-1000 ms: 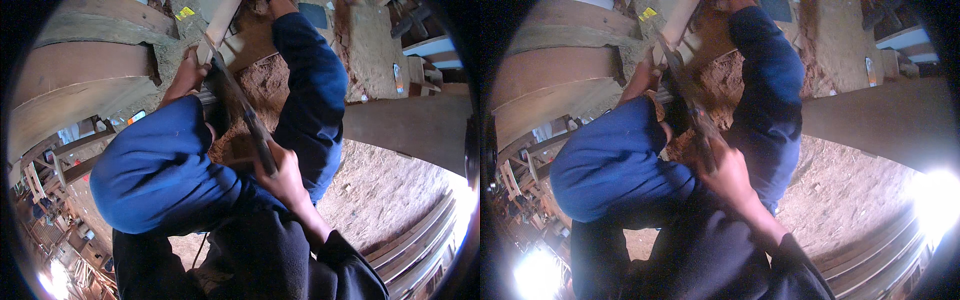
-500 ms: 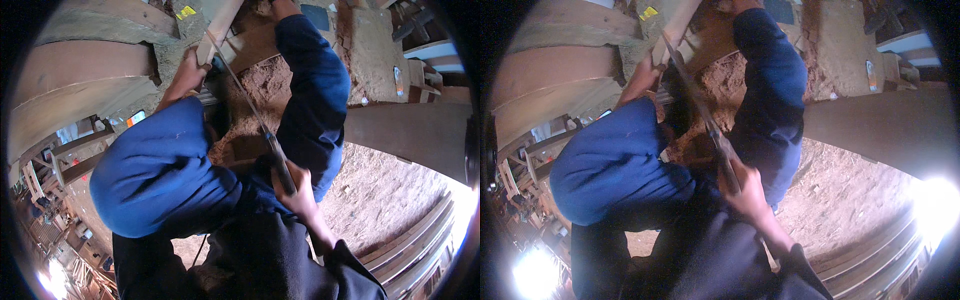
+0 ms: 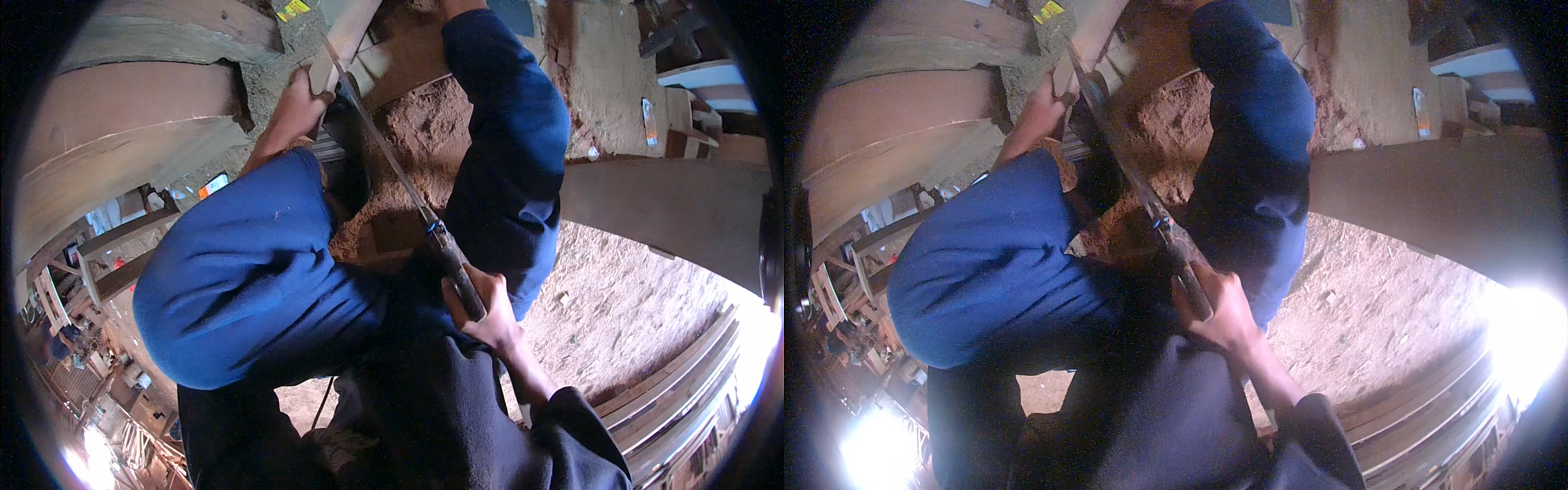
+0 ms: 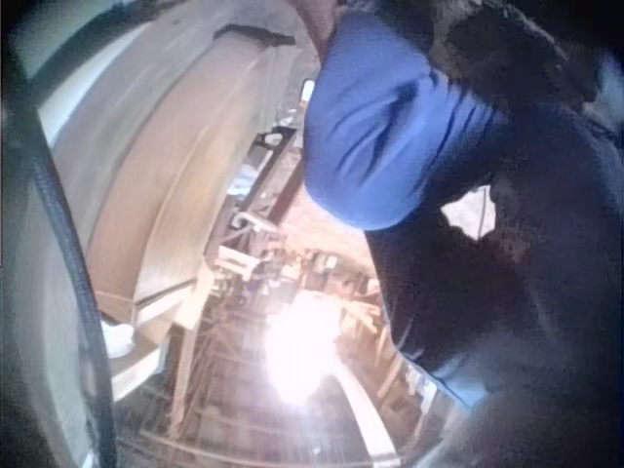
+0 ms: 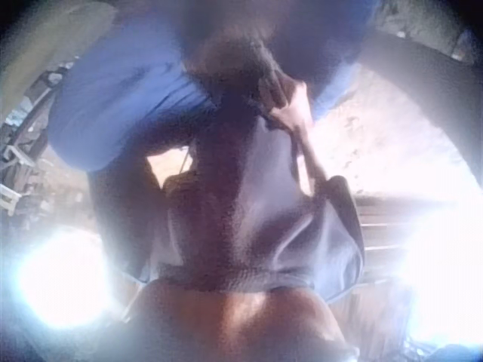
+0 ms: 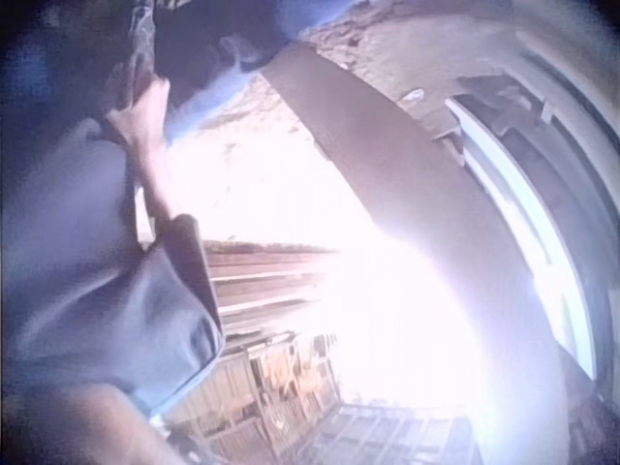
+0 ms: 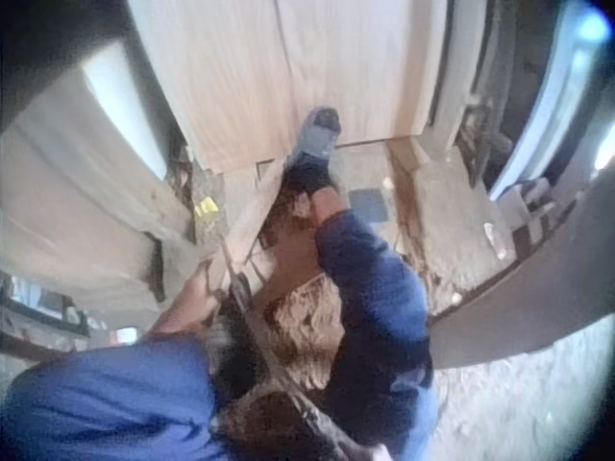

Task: The person uses a hand saw to cut a piece of wood while sitting on the floor. The wood is held steady with the left hand and sawed with the right hand, producing sawdust.

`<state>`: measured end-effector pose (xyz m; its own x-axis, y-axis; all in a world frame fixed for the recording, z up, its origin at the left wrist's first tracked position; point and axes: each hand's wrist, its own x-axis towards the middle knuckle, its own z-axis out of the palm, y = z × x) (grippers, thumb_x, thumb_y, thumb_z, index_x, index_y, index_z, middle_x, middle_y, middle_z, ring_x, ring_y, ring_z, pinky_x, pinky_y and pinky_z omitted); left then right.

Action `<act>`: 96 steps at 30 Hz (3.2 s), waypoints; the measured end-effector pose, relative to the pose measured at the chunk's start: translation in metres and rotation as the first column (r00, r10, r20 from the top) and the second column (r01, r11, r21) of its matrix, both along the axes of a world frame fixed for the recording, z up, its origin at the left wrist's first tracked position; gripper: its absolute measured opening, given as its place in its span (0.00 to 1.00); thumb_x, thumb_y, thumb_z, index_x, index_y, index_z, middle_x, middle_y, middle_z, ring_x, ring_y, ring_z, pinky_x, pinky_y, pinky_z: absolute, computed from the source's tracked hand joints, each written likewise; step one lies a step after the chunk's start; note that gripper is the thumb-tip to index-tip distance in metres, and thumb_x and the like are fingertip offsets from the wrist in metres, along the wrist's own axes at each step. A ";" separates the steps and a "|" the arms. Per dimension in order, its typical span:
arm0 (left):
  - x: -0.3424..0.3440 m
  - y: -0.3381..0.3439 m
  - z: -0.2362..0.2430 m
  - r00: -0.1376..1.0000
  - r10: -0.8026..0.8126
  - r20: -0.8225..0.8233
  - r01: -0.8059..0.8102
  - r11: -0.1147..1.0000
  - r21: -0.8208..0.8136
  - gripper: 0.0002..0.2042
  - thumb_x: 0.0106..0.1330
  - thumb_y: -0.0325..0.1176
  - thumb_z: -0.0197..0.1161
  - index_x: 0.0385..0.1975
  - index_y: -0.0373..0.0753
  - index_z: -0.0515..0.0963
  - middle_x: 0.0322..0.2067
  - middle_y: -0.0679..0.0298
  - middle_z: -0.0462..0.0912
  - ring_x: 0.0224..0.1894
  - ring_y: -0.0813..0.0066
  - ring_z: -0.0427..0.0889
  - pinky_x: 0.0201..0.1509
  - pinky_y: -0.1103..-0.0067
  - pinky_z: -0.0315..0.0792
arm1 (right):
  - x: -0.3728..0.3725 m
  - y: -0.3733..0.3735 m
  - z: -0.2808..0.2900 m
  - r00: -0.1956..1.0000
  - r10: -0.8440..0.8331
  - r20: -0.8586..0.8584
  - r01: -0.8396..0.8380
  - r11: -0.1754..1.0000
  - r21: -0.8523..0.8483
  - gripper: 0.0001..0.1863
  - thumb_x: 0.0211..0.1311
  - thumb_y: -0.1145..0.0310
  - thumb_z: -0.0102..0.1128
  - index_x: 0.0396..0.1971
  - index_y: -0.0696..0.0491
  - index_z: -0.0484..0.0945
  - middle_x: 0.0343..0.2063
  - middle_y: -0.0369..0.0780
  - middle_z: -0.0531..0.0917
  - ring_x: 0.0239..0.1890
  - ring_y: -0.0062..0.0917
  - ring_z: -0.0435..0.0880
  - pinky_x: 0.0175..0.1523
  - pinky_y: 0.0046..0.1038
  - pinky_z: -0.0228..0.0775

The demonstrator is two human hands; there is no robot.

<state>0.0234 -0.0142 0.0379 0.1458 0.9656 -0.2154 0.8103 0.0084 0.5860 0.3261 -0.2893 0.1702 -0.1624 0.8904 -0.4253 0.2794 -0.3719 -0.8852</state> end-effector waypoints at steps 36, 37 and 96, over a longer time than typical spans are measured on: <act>0.000 0.003 -0.002 0.999 -0.038 0.013 0.037 0.999 0.024 0.33 0.60 0.37 0.67 0.62 0.33 0.62 0.50 0.39 0.78 0.55 0.45 0.78 0.57 0.63 0.71 | -0.002 0.016 0.010 0.997 -0.075 0.019 0.075 0.997 0.024 0.04 0.60 0.76 0.58 0.28 0.61 0.76 0.15 0.41 0.74 0.19 0.15 0.73 0.25 0.25 0.65; -0.001 0.001 0.002 0.999 -0.032 -0.016 0.032 0.999 0.021 0.33 0.60 0.37 0.67 0.62 0.33 0.62 0.50 0.39 0.78 0.55 0.45 0.78 0.57 0.63 0.71 | 0.001 0.011 0.013 0.997 -0.062 0.038 0.063 0.998 -0.027 0.04 0.60 0.76 0.58 0.29 0.61 0.76 0.15 0.42 0.74 0.19 0.15 0.73 0.25 0.26 0.65; 0.007 0.002 -0.011 0.991 -0.013 0.130 0.004 0.998 0.065 0.28 0.59 0.38 0.68 0.57 0.32 0.68 0.53 0.40 0.74 0.55 0.43 0.76 0.58 0.61 0.70 | -0.017 0.040 0.006 0.994 -0.107 0.038 0.104 0.992 0.072 0.05 0.62 0.75 0.58 0.27 0.60 0.76 0.15 0.33 0.70 0.21 0.11 0.66 0.24 0.22 0.59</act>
<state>0.0306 -0.0123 0.0271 0.1769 0.9754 -0.1313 0.7271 -0.0396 0.6854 0.3087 -0.2495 0.1764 -0.0493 0.9293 -0.3661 0.2793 -0.3391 -0.8983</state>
